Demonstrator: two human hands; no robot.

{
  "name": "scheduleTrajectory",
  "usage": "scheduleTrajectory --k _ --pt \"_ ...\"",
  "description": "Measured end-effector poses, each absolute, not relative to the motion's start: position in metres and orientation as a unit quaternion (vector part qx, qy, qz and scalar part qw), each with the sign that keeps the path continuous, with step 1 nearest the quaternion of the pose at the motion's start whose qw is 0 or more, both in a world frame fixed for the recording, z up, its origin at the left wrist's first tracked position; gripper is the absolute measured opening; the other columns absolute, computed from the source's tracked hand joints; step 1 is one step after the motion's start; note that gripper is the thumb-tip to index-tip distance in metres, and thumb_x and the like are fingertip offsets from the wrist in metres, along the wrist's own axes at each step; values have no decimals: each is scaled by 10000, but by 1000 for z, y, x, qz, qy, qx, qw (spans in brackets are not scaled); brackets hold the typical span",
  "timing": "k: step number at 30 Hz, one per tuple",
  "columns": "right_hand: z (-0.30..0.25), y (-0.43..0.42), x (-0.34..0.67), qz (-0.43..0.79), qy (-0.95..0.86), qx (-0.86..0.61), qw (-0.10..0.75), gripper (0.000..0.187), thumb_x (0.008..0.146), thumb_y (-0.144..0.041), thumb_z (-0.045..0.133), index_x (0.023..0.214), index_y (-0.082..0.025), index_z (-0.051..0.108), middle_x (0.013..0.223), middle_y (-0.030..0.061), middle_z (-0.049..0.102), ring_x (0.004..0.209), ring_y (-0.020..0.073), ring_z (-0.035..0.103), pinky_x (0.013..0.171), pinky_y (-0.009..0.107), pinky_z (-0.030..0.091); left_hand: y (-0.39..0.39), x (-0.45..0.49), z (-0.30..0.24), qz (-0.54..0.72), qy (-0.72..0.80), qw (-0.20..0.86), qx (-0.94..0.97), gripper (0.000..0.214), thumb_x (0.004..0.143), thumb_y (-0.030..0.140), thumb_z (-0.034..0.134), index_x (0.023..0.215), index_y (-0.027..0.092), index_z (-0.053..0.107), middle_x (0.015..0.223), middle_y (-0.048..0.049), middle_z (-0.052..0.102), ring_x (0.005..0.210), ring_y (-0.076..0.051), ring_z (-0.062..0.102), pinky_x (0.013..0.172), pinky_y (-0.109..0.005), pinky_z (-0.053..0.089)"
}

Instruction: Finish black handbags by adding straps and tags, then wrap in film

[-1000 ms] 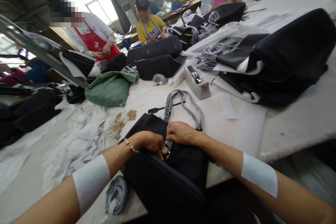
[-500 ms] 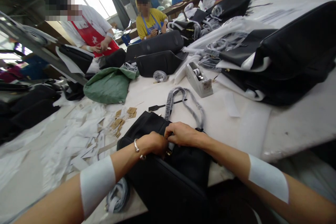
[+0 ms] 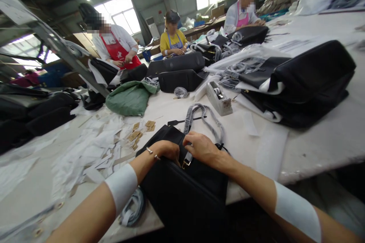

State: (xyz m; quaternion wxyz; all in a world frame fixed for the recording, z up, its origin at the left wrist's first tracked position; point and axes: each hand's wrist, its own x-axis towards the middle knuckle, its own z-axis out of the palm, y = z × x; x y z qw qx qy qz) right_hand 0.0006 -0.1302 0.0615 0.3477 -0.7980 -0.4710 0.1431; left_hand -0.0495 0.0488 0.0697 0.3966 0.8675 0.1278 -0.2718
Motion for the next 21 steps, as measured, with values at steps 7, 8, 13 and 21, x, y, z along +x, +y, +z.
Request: scheduleTrajectory --k 7,8,13,21 --pt "50 -133 -11 221 -557 -749 283 103 763 -165 664 828 -215 727 862 17 642 781 158 601 718 244 441 77 -79 123 -165 93 307 933 51 591 232 765 600 237 715 563 13 645 562 -162 553 600 -253 411" --pt "50 -133 -10 218 -563 -746 282 112 770 -182 662 848 -222 733 863 17 651 778 161 604 725 249 445 81 -90 130 -129 97 305 939 28 636 252 738 659 240 730 633 4 672 626 -170 573 637 -248 416" --pt "45 -130 -15 196 -586 -743 257 184 772 -129 598 819 -223 749 841 22 677 787 166 622 757 252 452 92 -172 156 -9 118 311 943 202 799 340 602 903 232 737 893 -7 731 840 -188 635 778 -255 444" --pt "56 -131 -22 192 -582 -755 234 231 765 -120 565 856 -236 743 864 12 696 770 159 626 727 250 466 59 -285 97 183 192 284 921 256 879 371 511 965 236 711 1064 -35 726 1015 -210 653 935 -335 500"
